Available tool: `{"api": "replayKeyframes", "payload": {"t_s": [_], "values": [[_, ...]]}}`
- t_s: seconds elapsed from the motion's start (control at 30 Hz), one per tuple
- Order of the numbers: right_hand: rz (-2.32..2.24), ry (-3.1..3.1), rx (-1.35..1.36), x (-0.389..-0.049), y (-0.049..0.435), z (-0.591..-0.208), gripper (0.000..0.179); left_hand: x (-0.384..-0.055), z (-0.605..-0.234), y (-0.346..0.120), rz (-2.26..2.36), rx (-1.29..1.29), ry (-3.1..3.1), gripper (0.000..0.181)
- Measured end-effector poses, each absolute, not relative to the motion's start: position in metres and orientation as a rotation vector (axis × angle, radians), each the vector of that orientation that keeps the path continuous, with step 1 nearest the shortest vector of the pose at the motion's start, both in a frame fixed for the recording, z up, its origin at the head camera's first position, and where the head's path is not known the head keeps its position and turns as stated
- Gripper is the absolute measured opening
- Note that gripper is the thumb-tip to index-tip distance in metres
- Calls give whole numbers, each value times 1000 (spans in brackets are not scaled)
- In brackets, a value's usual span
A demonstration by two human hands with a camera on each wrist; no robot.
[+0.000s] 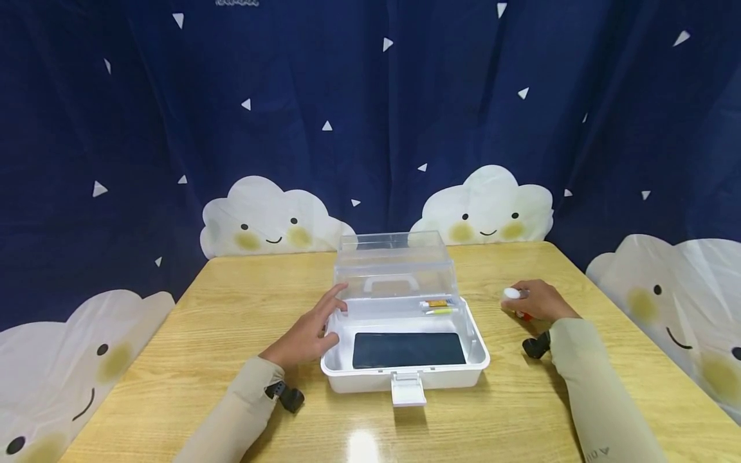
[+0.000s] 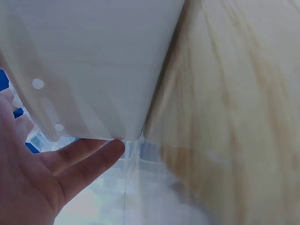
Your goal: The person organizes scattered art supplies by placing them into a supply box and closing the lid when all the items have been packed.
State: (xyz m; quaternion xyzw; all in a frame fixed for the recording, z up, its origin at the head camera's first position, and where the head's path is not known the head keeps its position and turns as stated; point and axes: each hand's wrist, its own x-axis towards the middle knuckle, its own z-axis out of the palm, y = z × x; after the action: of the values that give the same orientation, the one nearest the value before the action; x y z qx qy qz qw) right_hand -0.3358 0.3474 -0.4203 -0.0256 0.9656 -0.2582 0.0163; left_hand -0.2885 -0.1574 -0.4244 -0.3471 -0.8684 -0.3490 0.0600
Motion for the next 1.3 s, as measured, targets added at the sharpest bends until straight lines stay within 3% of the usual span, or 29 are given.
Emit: {"api": "replayKeyframes", "payload": {"t_s": [1.3], "values": [[-803,2990,17,-332,345,-418,64,-288,-426,-157,-1045,-1028,-2646,43]]}}
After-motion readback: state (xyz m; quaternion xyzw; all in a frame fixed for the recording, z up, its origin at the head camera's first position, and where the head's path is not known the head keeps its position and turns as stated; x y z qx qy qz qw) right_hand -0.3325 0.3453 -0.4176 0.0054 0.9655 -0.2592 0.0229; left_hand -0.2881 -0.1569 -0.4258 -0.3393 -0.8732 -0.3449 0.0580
